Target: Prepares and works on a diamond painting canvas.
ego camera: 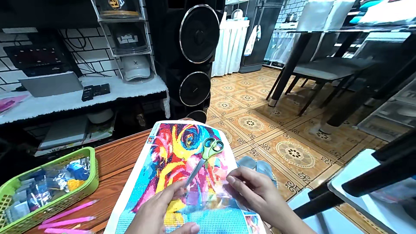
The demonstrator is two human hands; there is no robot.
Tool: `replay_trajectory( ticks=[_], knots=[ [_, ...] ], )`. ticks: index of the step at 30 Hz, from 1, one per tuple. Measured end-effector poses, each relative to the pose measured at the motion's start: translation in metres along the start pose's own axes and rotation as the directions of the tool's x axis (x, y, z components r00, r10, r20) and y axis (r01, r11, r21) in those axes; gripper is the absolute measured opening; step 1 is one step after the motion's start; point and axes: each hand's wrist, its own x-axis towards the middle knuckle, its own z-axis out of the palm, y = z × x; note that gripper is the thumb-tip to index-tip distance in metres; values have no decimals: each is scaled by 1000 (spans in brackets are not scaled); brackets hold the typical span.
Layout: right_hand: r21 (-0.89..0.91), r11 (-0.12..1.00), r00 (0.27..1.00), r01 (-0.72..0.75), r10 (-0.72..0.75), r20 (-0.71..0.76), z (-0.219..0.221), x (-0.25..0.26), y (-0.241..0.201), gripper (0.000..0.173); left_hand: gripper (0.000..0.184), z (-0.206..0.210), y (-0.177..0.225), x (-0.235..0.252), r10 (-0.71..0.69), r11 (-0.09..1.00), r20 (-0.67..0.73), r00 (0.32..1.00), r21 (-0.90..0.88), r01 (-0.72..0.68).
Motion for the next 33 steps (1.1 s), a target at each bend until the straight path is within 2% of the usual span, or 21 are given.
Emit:
replay_trajectory(
  ticks=[4,8,12,21,26,29,31,33],
  knots=[
    [32,997,997,-73,74,-18,-2,1,-2,25,89,6,-1,-6,63,996,14,998,63,-63],
    [127,962,963,-244,255,-84,-2,7,-9,23,97,12,0,-11,86,992,-14,996,93,-85],
    [181,916,923,-358,376,-78,-4,18,-12,24,93,17,-5,-16,128,986,-24,991,110,-125],
    [178,899,904,-400,420,-86,-6,29,-11,24,65,18,-5,-16,171,982,2,985,79,-171],
    [171,893,900,-416,432,-67,-5,32,-15,26,69,10,1,-12,80,997,10,997,-16,-80],
    [174,888,895,-426,442,-64,-6,32,-14,26,57,-3,6,4,-9,999,-52,999,-41,7],
    [185,889,898,-419,436,-63,-4,32,-12,26,61,-7,1,24,-4,998,-147,989,-56,-4],
    [195,893,903,-405,424,-70,-3,31,-9,27,72,-5,0,48,-54,983,-213,976,-185,14]
  ],
)
